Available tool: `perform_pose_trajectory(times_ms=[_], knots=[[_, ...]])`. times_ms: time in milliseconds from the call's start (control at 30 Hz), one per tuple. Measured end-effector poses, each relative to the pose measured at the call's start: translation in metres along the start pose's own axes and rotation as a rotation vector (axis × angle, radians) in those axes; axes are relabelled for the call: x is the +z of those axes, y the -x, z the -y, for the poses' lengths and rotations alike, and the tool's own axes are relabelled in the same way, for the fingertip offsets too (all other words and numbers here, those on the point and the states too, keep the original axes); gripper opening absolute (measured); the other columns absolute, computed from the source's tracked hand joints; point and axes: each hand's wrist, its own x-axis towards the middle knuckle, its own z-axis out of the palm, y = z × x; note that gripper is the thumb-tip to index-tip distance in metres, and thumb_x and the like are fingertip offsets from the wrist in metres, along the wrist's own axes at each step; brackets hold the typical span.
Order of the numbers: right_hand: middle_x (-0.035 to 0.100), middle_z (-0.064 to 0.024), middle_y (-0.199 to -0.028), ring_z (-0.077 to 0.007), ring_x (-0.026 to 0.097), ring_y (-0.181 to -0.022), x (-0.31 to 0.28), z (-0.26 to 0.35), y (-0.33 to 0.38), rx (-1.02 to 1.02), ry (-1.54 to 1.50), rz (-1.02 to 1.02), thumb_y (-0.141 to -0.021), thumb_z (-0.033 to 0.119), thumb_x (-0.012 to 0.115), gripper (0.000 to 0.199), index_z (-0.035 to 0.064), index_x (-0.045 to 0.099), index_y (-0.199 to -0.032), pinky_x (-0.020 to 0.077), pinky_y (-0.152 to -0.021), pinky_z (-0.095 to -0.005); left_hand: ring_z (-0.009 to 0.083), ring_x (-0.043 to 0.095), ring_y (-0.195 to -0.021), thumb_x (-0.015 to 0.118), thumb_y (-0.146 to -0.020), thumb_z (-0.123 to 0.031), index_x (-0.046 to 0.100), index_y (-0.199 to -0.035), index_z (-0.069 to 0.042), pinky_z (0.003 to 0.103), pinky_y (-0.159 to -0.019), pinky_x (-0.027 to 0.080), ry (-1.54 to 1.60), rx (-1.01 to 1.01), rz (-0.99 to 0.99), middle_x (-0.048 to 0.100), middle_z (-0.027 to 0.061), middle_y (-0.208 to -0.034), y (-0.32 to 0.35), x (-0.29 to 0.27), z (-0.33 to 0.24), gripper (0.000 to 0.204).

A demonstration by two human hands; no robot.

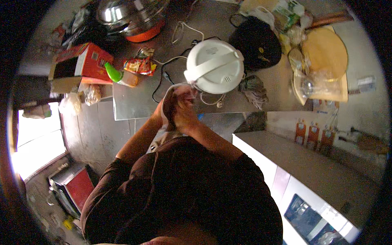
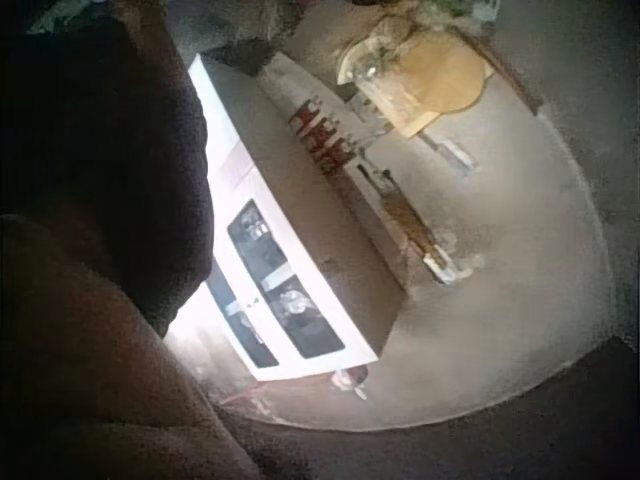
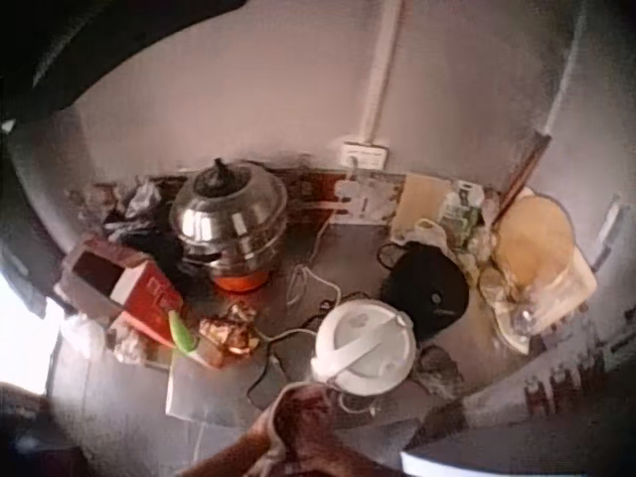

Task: The person washes a cloth in the sink, then uses it to wipe the exterior of a white electric kettle and the surrounding countertop. They repeatedly rinse and wring the cloth, then continue wiping the kettle and nearby surfaces.

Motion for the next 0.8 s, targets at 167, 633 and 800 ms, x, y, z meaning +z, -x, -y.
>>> perform_pose_trajectory(times_ms=[167, 633, 800], knots=[[0.068, -0.0135, -0.088, -0.0327, 0.065, -0.085, -0.081, -0.027, -0.012, 0.159, -0.245, -0.250, -0.085, 0.018, 0.062, 0.026, 0.0008, 0.063, -0.105, 0.0524, -0.076, -0.0416, 0.0182, 0.054, -0.087, 0.050, -0.095, -0.039, 0.053, -0.109, -0.008, 0.032, -0.080, 0.044, 0.912, -0.046, 0.087, 0.054, 0.0037, -0.098, 0.001, -0.001, 0.046, 0.034], [0.060, -0.0124, -0.066, -0.0328, 0.059, -0.064, -0.125, -0.185, -0.070, 0.068, 0.112, -0.059, -0.092, 0.022, 0.053, 0.036, 0.0006, 0.060, -0.064, 0.0457, -0.059, -0.0396, 0.0350, 0.031, -0.131, 0.028, -0.102, -0.033, 0.030, -0.139, 0.006, 0.038, -0.111, 0.021, -0.080, 0.579, -0.510, 0.036, 0.0229, -0.139, -0.126, 0.032, 0.108, 0.054], [0.059, -0.0117, -0.065, -0.0320, 0.057, -0.062, -0.123, -0.184, -0.074, -0.018, 0.099, -0.097, -0.090, 0.018, 0.054, 0.032, 0.0021, 0.059, -0.063, 0.0446, -0.059, -0.0395, 0.0396, 0.045, -0.117, 0.032, -0.095, -0.019, 0.052, -0.119, 0.002, 0.041, -0.104, 0.032, -0.578, 0.330, -0.542, 0.053, 0.0255, -0.120, -0.180, -0.041, 0.070, 0.037]])
